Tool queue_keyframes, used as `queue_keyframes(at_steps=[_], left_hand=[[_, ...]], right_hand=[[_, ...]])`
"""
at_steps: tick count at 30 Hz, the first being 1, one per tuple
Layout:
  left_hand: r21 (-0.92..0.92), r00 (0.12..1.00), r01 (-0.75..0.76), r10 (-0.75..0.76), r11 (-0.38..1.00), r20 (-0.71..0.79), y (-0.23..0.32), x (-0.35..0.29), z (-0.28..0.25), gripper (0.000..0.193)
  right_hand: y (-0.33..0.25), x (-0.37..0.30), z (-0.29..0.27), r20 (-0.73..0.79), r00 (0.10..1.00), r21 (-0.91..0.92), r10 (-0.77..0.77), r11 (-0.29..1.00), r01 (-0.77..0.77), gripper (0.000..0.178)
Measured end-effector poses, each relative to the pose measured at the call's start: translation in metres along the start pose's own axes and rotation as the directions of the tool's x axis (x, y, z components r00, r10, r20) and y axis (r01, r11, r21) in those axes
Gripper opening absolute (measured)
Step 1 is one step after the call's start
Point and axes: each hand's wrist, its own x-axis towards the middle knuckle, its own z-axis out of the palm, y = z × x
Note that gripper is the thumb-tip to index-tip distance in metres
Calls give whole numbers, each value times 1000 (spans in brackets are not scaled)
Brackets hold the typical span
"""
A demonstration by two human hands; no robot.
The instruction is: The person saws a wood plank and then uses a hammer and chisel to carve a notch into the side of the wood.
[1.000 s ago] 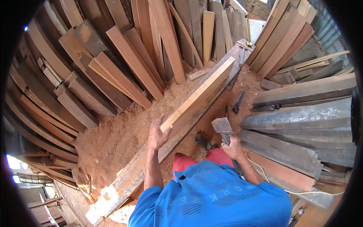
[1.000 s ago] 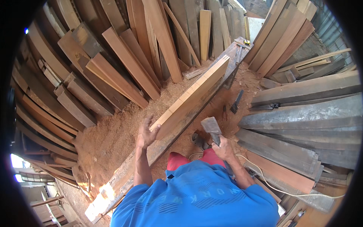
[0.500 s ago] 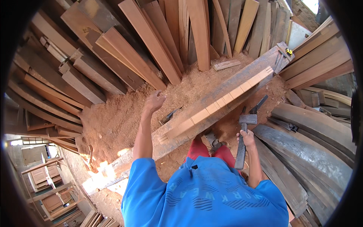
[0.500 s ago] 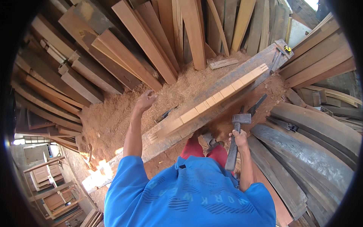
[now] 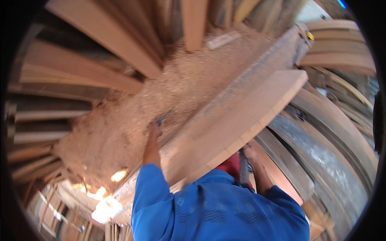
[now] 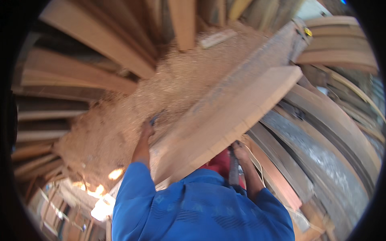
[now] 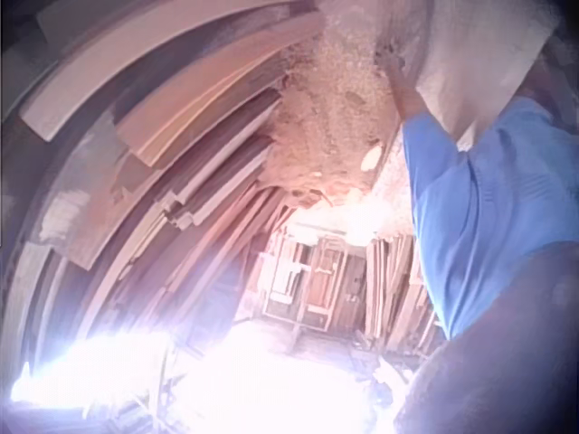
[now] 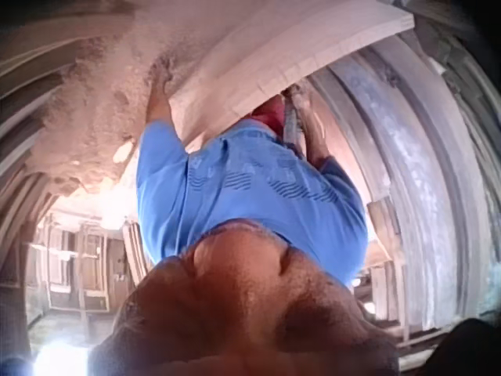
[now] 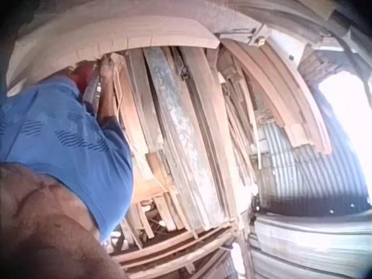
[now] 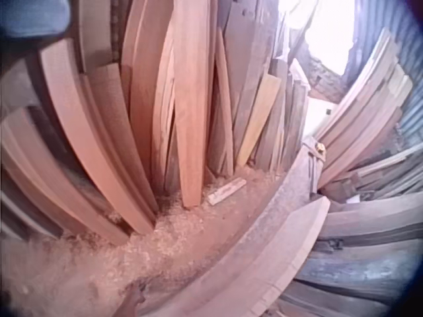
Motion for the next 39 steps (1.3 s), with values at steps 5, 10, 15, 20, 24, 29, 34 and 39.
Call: queue_keyframes(at_steps=[5, 10, 15, 20, 24, 29, 34, 39], left_hand=[[-9, 997, 25, -25, 1000, -72, 11, -1, 8, 75], [-406, 985, -93, 144, 909, 95, 52, -74, -75, 64], [-981, 922, -85, 387, 176, -10, 84, -127, -131, 45], [-879, 677, -249, 575, -407, -458, 159, -249, -230, 54], [-625, 450, -485, 438, -612, -778, 203, -318, -246, 64], [-492, 493, -869, 213, 61, -844, 242, -428, -252, 71], [-179, 365, -740, 165, 648, -916, 293, -499, -256, 65], [-319, 365, -927, 283, 195, -887, 328, -502, -237, 54]], right_hand=[[1, 2, 7, -41, 990, 104, 136, 986, -131, 29], [0, 9, -10, 19, 992, 309, 121, 943, -121, 28], [-18, 9, -47, 66, 997, 415, -30, 910, 0, 28], [-41, 8, -102, 98, 979, 425, -181, 897, 123, 27], [-67, -12, -150, 139, 917, 359, -374, 882, 305, 29], [-106, -74, -217, 237, 767, 324, -596, 793, 516, 30], [-143, -151, -283, 209, 542, 367, -814, 579, 728, 33], [-174, -233, -303, 7, 157, 346, -988, 150, 926, 34]])
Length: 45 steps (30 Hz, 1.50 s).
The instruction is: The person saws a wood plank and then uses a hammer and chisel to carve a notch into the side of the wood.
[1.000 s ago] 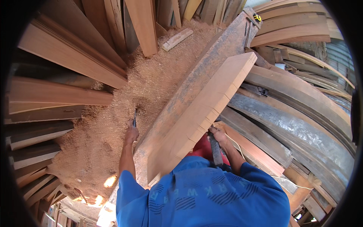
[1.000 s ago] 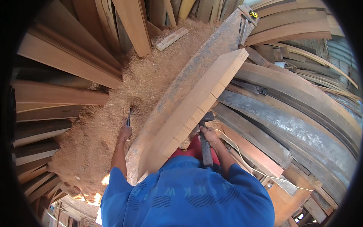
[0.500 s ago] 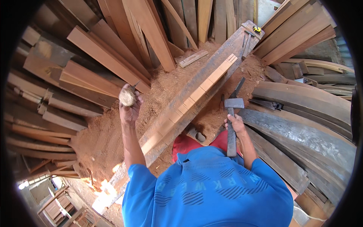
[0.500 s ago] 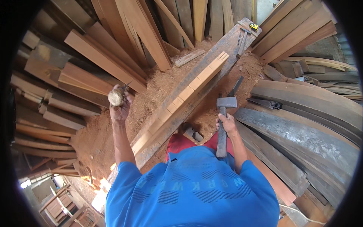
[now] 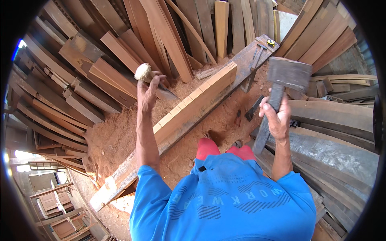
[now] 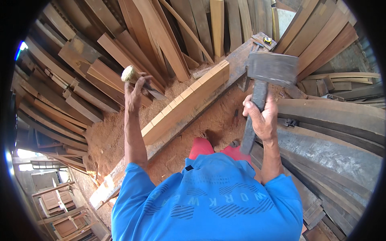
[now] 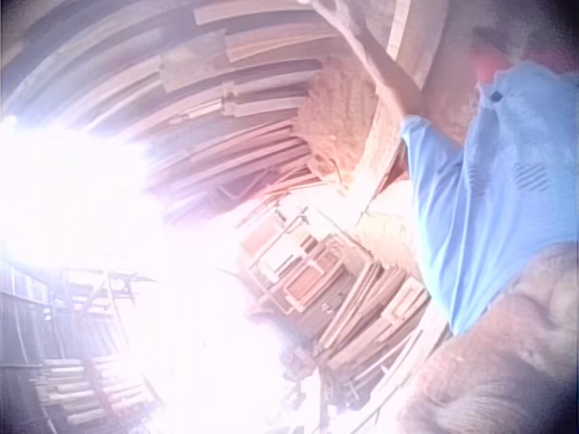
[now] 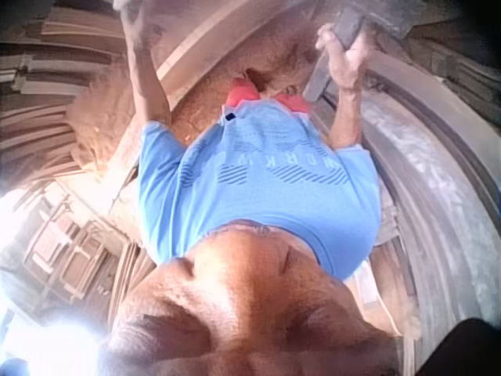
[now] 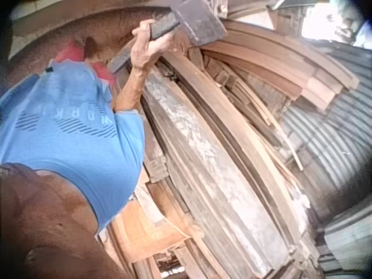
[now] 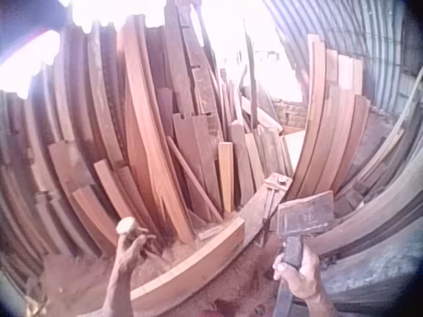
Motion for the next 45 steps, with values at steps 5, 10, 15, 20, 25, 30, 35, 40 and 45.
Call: queue_keyframes(at_steps=[5, 10, 15, 20, 25, 30, 35, 40, 45], left_hand=[[-379, 996, 7, 28, 925, 87, -15, 10, 52, 39], [-164, 982, 61, -30, 985, 185, -29, 30, 85, 46], [-125, 962, -108, 136, 986, 236, -47, 37, 95, 28], [-18, 961, -92, 93, 996, 261, -58, 43, 104, 24], [45, 963, -77, 62, 996, 260, -66, 47, 111, 25], [-84, 969, 7, 14, 996, 247, -71, 43, 108, 27], [-27, 915, -157, 156, 987, 373, -72, 36, 113, 28], [-111, 904, -117, 152, 987, 400, -70, 45, 129, 26], [-60, 908, -127, 141, 990, 395, -85, 51, 118, 24]], right_hand=[[-33, 11, 13, -54, 921, -130, -385, 918, 376, 38], [-38, 22, 34, -89, 846, -129, -526, 848, 514, 35], [-26, 28, 53, -130, 815, -152, -565, 823, 547, 36], [-19, 29, 60, -134, 829, -154, -542, 838, 523, 39], [-27, 42, 42, -124, 822, -177, -556, 827, 533, 44], [-48, 59, 28, -191, 798, -163, -572, 820, 549, 48], [-97, 105, -9, -366, 676, -190, -639, 763, 618, 49], [-53, 157, 31, -282, 778, -572, -562, 749, 334, 32], [46, 108, 103, 403, 915, -631, -10, 722, 285, 27]])
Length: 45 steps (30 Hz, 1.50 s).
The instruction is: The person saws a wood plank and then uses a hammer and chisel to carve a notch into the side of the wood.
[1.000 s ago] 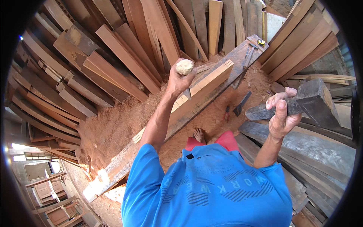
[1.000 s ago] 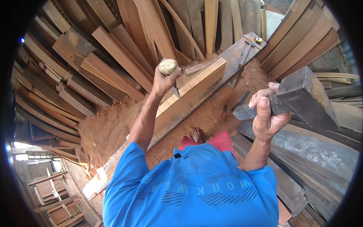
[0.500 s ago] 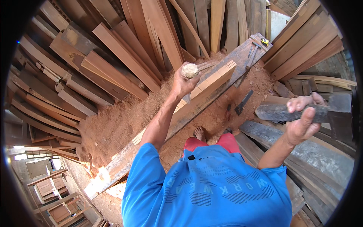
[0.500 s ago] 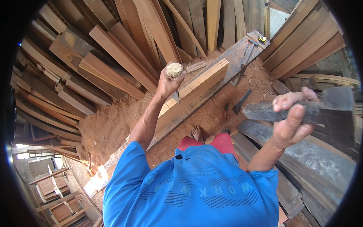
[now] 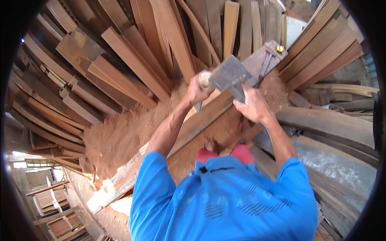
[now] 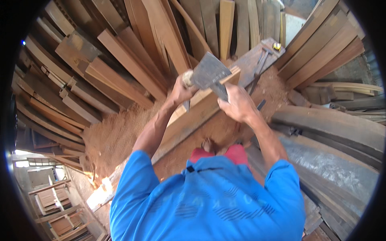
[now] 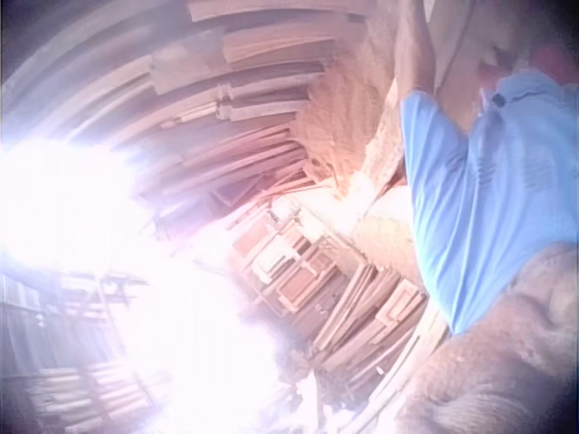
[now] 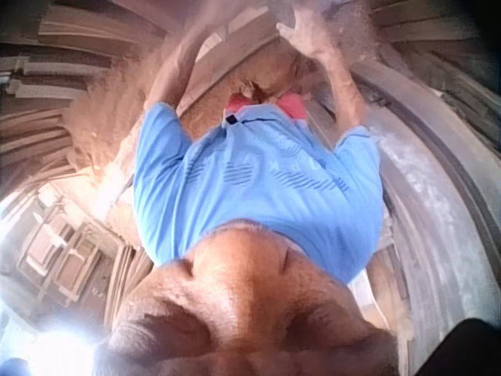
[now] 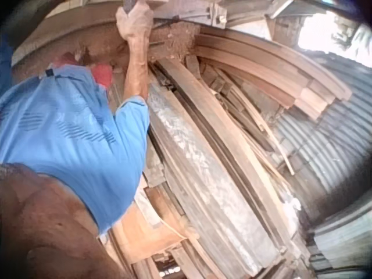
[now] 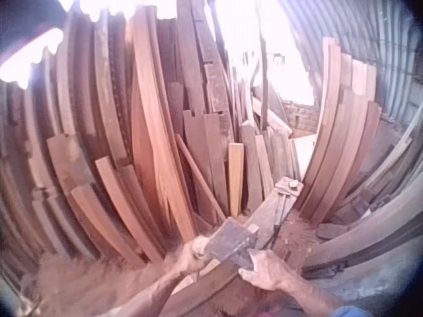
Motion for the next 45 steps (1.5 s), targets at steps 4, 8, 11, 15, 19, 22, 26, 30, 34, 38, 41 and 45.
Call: queue_keyframes(at_steps=[4, 8, 11, 15, 19, 22, 26, 30, 34, 38, 41, 45], left_hand=[[108, 1000, -3, 2, 994, 10, 4, -9, -16, 27], [87, 995, 89, -92, 992, 27, 15, 4, 5, 28], [87, 994, 81, -87, 993, 62, 19, 11, 13, 28], [129, 996, 69, -75, 989, 40, 9, 4, 6, 28], [81, 998, 13, -17, 997, 54, -6, 21, 1, 30], [206, 994, 44, -63, 978, 89, -15, 7, 0, 31], [156, 987, 94, -113, 983, 114, -5, 8, 8, 31], [150, 982, 96, -118, 984, 144, 2, 11, 19, 32], [156, 994, 40, -55, 987, 93, -16, 3, 4, 31], [107, 989, 26, -41, 994, 143, -10, -16, -2, 30], [190, 963, 136, -175, 972, 203, 2, -7, -11, 33], [139, 948, 162, -193, 977, 255, 8, 3, -3, 33]], right_hand=[[-27, -2, -67, -55, 987, 385, 151, 915, -118, 31], [-45, 14, -201, -775, 631, 305, -34, 854, 421, 28], [-13, 56, -253, -959, 242, -27, -147, 898, 439, 22], [12, 29, -38, -309, 950, -493, -56, 863, -109, 24], [30, 3, -16, 149, 950, 119, 275, 949, -293, 37], [-10, -15, -75, 15, 975, 486, 224, 850, -203, 29], [-48, 18, -212, -716, 659, 137, -229, 880, 455, 21], [-8, 66, -232, -949, 310, 136, 57, 961, 241, 16], [43, 12, 0, 42, 982, -463, 187, 874, -146, 16], [13, -11, -32, 208, 893, 208, 398, 875, -438, 22], [-27, 2, -106, -232, 961, 521, 150, 854, -8, 16], [-42, 47, -204, -832, 554, 219, 13, 926, 308, 13]])
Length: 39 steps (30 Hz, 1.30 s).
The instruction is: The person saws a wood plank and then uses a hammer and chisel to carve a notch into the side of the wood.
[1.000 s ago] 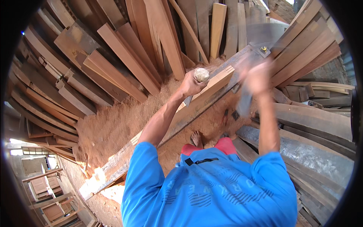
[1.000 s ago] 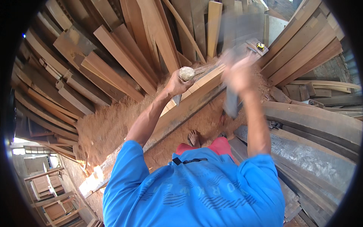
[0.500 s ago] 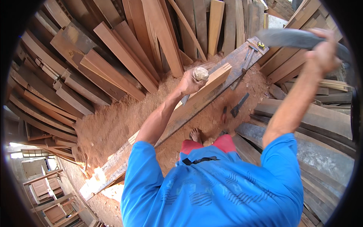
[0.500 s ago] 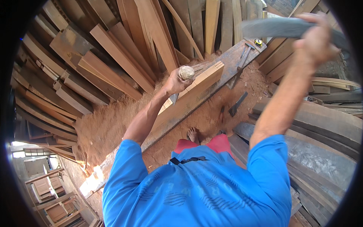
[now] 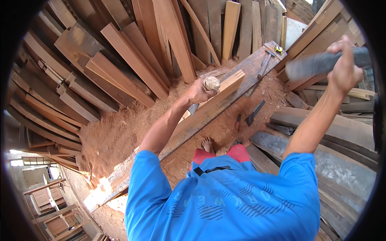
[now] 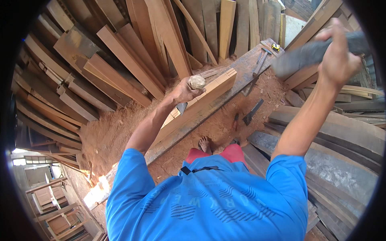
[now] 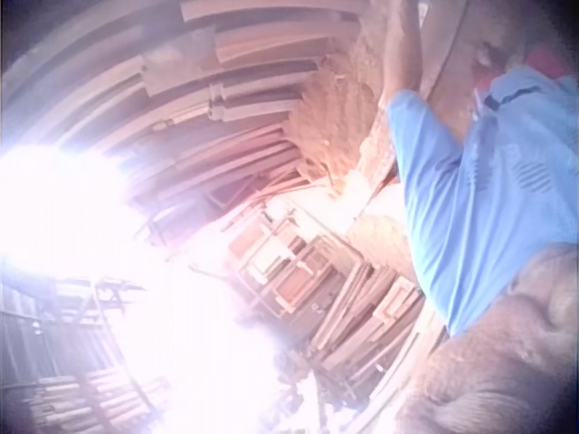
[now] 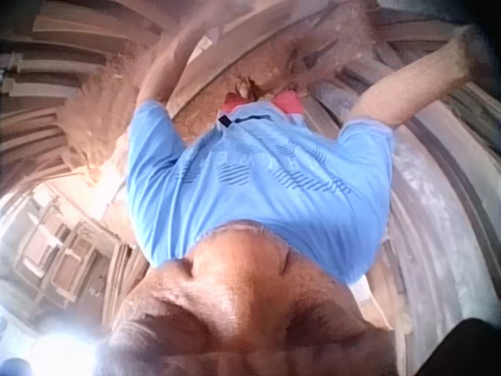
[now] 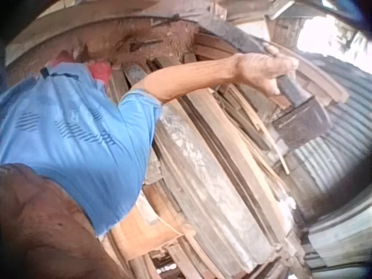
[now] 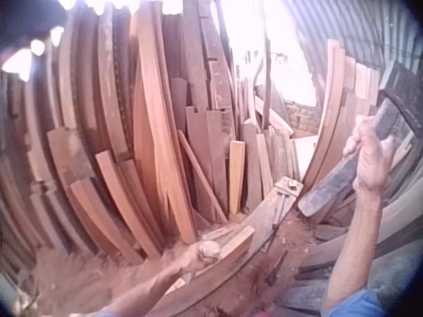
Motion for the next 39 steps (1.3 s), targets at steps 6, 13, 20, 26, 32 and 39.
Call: queue_keyframes(at_steps=[6, 13, 20, 26, 32, 39], left_hand=[[96, 996, -70, 75, 993, -57, 4, -4, -3, 35], [49, 998, 58, -59, 997, 10, -24, -36, -15, 35], [31, 996, 8, -11, 999, 87, -20, -11, -1, 36], [54, 994, -107, 108, 993, -10, -36, -31, -20, 36], [152, 997, -69, 72, 986, -12, -24, -51, -17, 36], [151, 998, -52, 56, 987, -19, -35, -51, -17, 38]], right_hand=[[116, -188, 51, 642, 579, -737, 503, 612, 286, 29], [49, -143, 25, 636, 636, -56, 437, 848, -527, 11], [57, -48, 29, -102, 987, -63, 123, 990, -130, 51], [105, -253, 36, 658, 206, -596, 724, 668, -445, 28], [66, -165, 43, 456, 757, -107, 469, 873, -477, 7], [105, -265, 67, 723, 379, -605, 577, 794, -55, 36]])
